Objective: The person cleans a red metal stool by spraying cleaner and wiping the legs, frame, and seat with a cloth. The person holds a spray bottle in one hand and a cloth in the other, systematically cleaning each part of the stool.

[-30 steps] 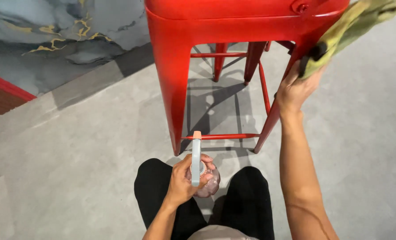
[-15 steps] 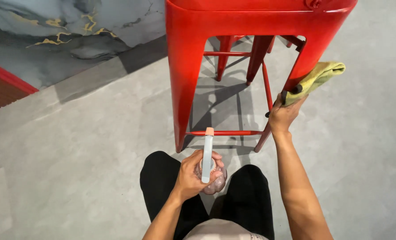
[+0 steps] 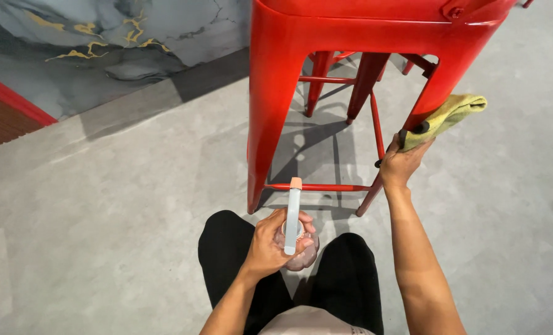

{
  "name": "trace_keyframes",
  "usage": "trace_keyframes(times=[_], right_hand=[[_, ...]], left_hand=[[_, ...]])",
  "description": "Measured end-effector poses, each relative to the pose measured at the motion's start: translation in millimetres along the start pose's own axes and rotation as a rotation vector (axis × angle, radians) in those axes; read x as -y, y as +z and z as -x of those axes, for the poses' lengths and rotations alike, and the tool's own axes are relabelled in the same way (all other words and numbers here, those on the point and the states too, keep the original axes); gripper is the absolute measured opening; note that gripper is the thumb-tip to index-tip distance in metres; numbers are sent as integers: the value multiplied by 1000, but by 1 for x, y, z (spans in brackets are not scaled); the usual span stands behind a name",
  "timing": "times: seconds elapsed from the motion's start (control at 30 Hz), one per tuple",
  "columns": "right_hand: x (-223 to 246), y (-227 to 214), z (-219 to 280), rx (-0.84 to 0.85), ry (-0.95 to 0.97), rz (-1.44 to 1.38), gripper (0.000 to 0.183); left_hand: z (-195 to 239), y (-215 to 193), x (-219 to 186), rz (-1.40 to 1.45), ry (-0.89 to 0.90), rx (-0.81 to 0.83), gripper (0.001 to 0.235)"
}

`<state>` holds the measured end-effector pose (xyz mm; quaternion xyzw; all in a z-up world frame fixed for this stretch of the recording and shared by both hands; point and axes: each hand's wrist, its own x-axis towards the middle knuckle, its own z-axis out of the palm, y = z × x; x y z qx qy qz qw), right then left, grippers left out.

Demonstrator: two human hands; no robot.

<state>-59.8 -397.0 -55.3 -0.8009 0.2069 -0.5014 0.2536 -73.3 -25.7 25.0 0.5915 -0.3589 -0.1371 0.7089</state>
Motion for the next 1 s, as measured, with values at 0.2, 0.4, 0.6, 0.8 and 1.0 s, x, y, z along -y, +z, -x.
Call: trace_keyframes(times=[0.2,0.4,0.6,0.8,1.0], right_hand=[[-3,1,0,7,29,42,61],[-5,2,0,10,9,76,65],[-9,3,1,3,-57,96,64],[-13,5,2,-2,-42,99,65],[-14,5,4,9,5,39,65]], left_hand=[[0,0,1,-18,10,-8,34],[-1,-2,0,-9,-17,-20,35],[-1,-3,-1,-8,7,-12,35],[0,-4,-3,-19,-17,-11,35],[0,-3,0,28,-4,-14,34]])
